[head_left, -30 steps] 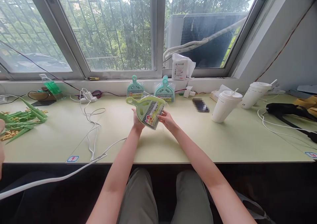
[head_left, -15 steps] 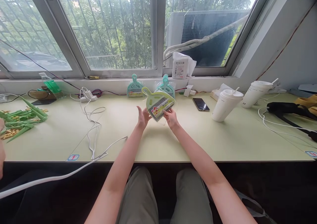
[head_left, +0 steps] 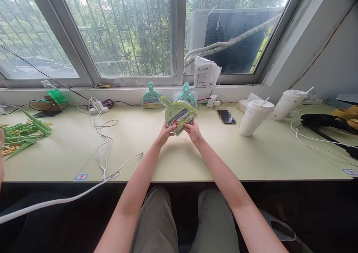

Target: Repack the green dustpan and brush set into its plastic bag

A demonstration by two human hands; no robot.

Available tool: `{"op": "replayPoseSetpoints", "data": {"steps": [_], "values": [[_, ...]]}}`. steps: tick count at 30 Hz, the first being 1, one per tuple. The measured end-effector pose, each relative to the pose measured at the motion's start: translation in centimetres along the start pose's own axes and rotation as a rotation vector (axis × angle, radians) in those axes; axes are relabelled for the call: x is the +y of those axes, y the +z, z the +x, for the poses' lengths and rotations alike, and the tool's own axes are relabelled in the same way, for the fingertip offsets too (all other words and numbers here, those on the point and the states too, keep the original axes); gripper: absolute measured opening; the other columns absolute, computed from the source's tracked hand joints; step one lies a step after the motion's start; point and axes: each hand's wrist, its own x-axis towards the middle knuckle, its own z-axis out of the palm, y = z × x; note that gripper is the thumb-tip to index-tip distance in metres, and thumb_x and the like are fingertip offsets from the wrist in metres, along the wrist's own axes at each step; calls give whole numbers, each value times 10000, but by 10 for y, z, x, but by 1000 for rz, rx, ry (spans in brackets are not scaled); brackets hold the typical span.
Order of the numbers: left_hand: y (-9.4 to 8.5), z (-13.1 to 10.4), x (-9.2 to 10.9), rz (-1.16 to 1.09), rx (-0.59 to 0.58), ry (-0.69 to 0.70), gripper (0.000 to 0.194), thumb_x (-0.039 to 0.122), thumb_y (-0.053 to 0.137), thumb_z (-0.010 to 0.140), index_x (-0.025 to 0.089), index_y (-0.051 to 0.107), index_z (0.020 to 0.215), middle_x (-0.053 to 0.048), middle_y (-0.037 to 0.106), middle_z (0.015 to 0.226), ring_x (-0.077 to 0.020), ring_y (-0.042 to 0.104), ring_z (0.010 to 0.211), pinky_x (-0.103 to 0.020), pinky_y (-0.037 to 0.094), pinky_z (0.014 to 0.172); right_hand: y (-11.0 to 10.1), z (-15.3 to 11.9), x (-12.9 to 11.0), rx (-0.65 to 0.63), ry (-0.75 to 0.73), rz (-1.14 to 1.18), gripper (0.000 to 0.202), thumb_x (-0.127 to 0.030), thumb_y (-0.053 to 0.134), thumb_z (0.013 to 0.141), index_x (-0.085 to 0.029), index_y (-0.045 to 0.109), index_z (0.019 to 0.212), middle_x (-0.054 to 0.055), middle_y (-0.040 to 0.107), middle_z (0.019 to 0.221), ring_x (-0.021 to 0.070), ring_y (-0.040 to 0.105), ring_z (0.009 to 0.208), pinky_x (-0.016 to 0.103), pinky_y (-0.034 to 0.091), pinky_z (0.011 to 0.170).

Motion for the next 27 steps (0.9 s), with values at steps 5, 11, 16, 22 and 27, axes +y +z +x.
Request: {"op": "replayPoseSetpoints", "data": {"steps": [5, 11, 16, 22, 27], "values": [[0, -1, 0, -18, -40, 12, 647, 388, 714, 721, 268, 426, 1289, -92, 568, 1290, -260, 584, 1124, -392, 549, 800, -2, 1, -3, -14, 6, -13, 330, -106, 682, 644, -211, 590, 942, 9, 710, 943, 186, 676, 942, 353, 564, 898], [1, -3, 3, -22, -43, -7, 669, 376, 706, 726, 285, 400, 1314, -82, 560, 1300, -257, 574, 1144, -398, 552, 805, 1, 1, -2, -5, 10, -54, 316, -121, 689, 655, -212, 581, 938, 14, 704, 967, 188, 674, 956, 350, 561, 896], [-5, 0, 0, -3, 16, -53, 614, 336, 688, 714, 284, 432, 1269, -69, 577, 1277, -226, 626, 1041, -367, 570, 753, -5, 1, -15, -19, 103, -259, 270, -166, 707, 703, -205, 584, 940, 38, 705, 968, 181, 696, 865, 351, 580, 829], [-31, 6, 4, -123, 103, -139, 582, 236, 612, 690, 207, 453, 1249, -102, 656, 1089, -225, 696, 765, -351, 583, 591, -34, 3, -38, 120, 92, -1009, 314, -102, 551, 799, -188, 614, 1094, 112, 705, 1058, 228, 698, 877, 385, 551, 789], [-42, 8, 7, -259, 208, -206, 431, 200, 560, 710, 120, 543, 1134, -120, 687, 986, -212, 687, 755, -311, 586, 573, -38, 7, -23, -19, -552, -1426, 639, -30, 548, 764, -316, 503, 1334, 20, 472, 1446, 249, 465, 1285, 395, 486, 925]]}}
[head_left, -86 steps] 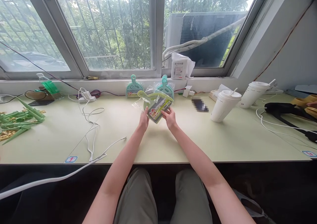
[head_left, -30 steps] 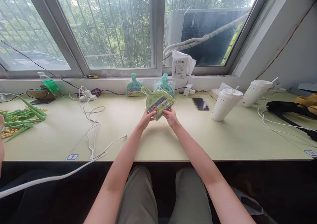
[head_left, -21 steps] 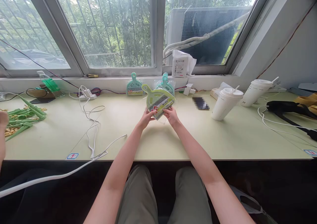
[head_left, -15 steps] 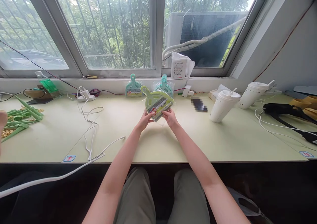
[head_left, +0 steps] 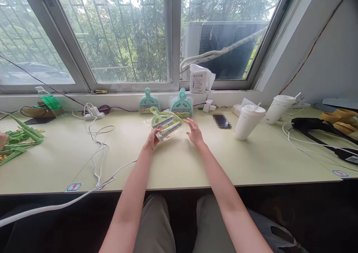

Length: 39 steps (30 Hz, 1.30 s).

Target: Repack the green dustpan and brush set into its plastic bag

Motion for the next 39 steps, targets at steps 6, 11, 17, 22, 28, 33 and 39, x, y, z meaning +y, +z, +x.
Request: {"op": "replayPoseSetpoints", "data": {"steps": [6, 11, 17, 22, 28, 33, 39], "values": [[-1, 1, 1, 40, 39, -44, 395, 184, 549, 707, 101, 584, 1091, -121, 694, 920, -207, 680, 715, -305, 588, 563, 10, 4, -6, 100, -59, 27, 231, -238, 511, 908, -281, 729, 971, 33, 681, 1173, 251, 529, 1164, 440, 394, 966], [-3, 0, -1, 165, -114, -74, 437, 235, 630, 718, 149, 552, 1138, -127, 678, 1019, -228, 692, 758, -353, 605, 616, 10, 3, -11, 172, 47, 126, 221, -312, 508, 914, -255, 713, 853, 38, 701, 1083, 231, 551, 1099, 438, 316, 1026], [1, -2, -8, 236, -282, -90, 603, 293, 691, 723, 200, 440, 1263, -142, 630, 1162, -256, 686, 872, -422, 610, 654, 21, 1, -4, 201, 204, 310, 163, -277, 527, 867, -220, 660, 942, 93, 582, 1208, 221, 529, 1134, 400, 398, 1003], [1, -6, -7, 305, -316, -86, 716, 325, 686, 730, 259, 370, 1370, -140, 606, 1212, -226, 685, 789, -419, 602, 650, 28, 3, 8, -28, 508, 702, 547, -293, 549, 822, -251, 411, 1350, 26, 648, 1015, 128, 625, 702, 294, 548, 703], [14, -15, -6, 397, -172, 81, 1019, 447, 684, 758, 326, 8, 1510, -141, 585, 1267, -183, 689, 715, -382, 576, 708, 28, 8, 13, 40, 649, 840, 250, -206, 543, 790, -164, 633, 1020, 21, 669, 899, 103, 614, 683, 235, 569, 593], [24, -15, -12, 515, -245, 317, 1085, 345, 806, 621, 387, 154, 1488, -110, 519, 1354, -177, 665, 889, -371, 540, 832, 23, 9, 20, 227, 765, 916, 212, -172, 544, 793, -176, 610, 994, 23, 669, 959, 103, 625, 701, 235, 591, 590], [26, -3, -25, 637, 40, 500, 208, 415, 649, 762, 228, 675, 849, -33, 644, 944, -119, 532, 644, -363, 563, 751, 18, 8, 20, 149, 709, 970, 187, -196, 614, 772, -187, 578, 956, 18, 671, 917, 111, 635, 676, 255, 581, 600]]}}
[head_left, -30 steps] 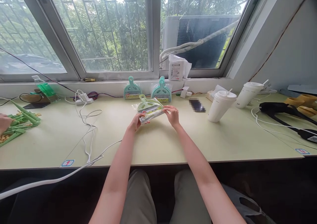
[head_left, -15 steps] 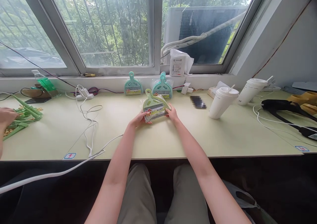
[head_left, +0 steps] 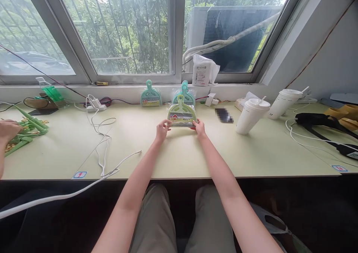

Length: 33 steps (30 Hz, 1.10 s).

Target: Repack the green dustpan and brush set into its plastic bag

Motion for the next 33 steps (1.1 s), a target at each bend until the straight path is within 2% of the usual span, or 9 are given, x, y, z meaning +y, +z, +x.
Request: {"op": "replayPoseSetpoints", "data": {"steps": [3, 6, 9, 11, 14, 18, 24, 29, 33], "values": [[-3, 1, 2, -24, 78, 22, 269, 478, 569, 820, 235, 681, 843, -22, 634, 887, -110, 510, 592, -352, 559, 741, 7, -3, 1, -44, -20, -29, 240, -252, 659, 748, -199, 552, 956, 13, 677, 906, 120, 641, 726, 244, 552, 627], [-9, -2, 7, 50, 157, 53, 329, 463, 573, 834, 296, 645, 1108, -21, 632, 925, -130, 566, 630, -334, 523, 761, 12, -5, 4, -67, -36, -49, 289, -295, 686, 709, -204, 525, 931, 14, 682, 875, 139, 640, 782, 268, 529, 695], [-18, -4, 8, 179, 285, 53, 555, 398, 644, 797, 341, 496, 1329, -24, 658, 918, -209, 627, 820, -364, 456, 861, 12, -8, 6, -127, -117, -83, 289, -296, 661, 700, -211, 500, 925, 26, 695, 883, 155, 640, 811, 299, 506, 769], [-25, -2, 3, 279, 316, 32, 487, 391, 661, 781, 315, 575, 1255, -41, 686, 911, -253, 614, 933, -406, 388, 955, 13, -10, 7, -153, -196, -181, 266, -278, 625, 712, -219, 490, 934, 35, 704, 900, 165, 641, 824, 296, 492, 778], [-43, 10, -12, 405, 294, -48, 221, 429, 646, 782, 277, 715, 926, -64, 708, 897, -279, 595, 943, -445, 305, 1021, 27, -9, 8, -132, -293, -468, 231, -239, 566, 744, -229, 496, 963, 34, 709, 903, 185, 637, 816, 290, 472, 757], [-89, 42, -37, 603, 334, -53, 127, 386, 677, 748, 261, 699, 752, -80, 704, 822, -308, 572, 969, -474, 270, 1021, 82, 4, 17, -137, -346, -800, 263, -172, 502, 782, -240, 520, 1036, 16, 695, 855, 207, 624, 786, 284, 428, 731], [-158, 104, -86, 632, 446, -70, 29, 231, 649, 727, 253, 658, 745, -79, 689, 826, -296, 588, 946, -439, 369, 909, 185, 51, 48, -175, -405, -771, 308, -95, 499, 811, -274, 532, 1059, 14, 662, 803, 226, 625, 812, 285, 404, 749], [-170, 169, -127, 465, 510, -168, 117, 225, 589, 752, 237, 665, 840, -97, 695, 874, -273, 619, 882, -391, 432, 807, 237, 103, 66, -112, -430, -850, 272, -90, 472, 853, -241, 531, 1072, 77, 667, 856, 259, 619, 928, 366, 383, 858], [-165, 223, -148, 414, 494, -132, 124, 197, 587, 746, 213, 654, 849, -97, 681, 896, -253, 632, 868, -388, 458, 837, 262, 144, 74, 144, -453, -800, 232, -133, 482, 855, -216, 512, 1069, 171, 573, 1195, 299, 457, 1232, 452, 341, 962]]}}
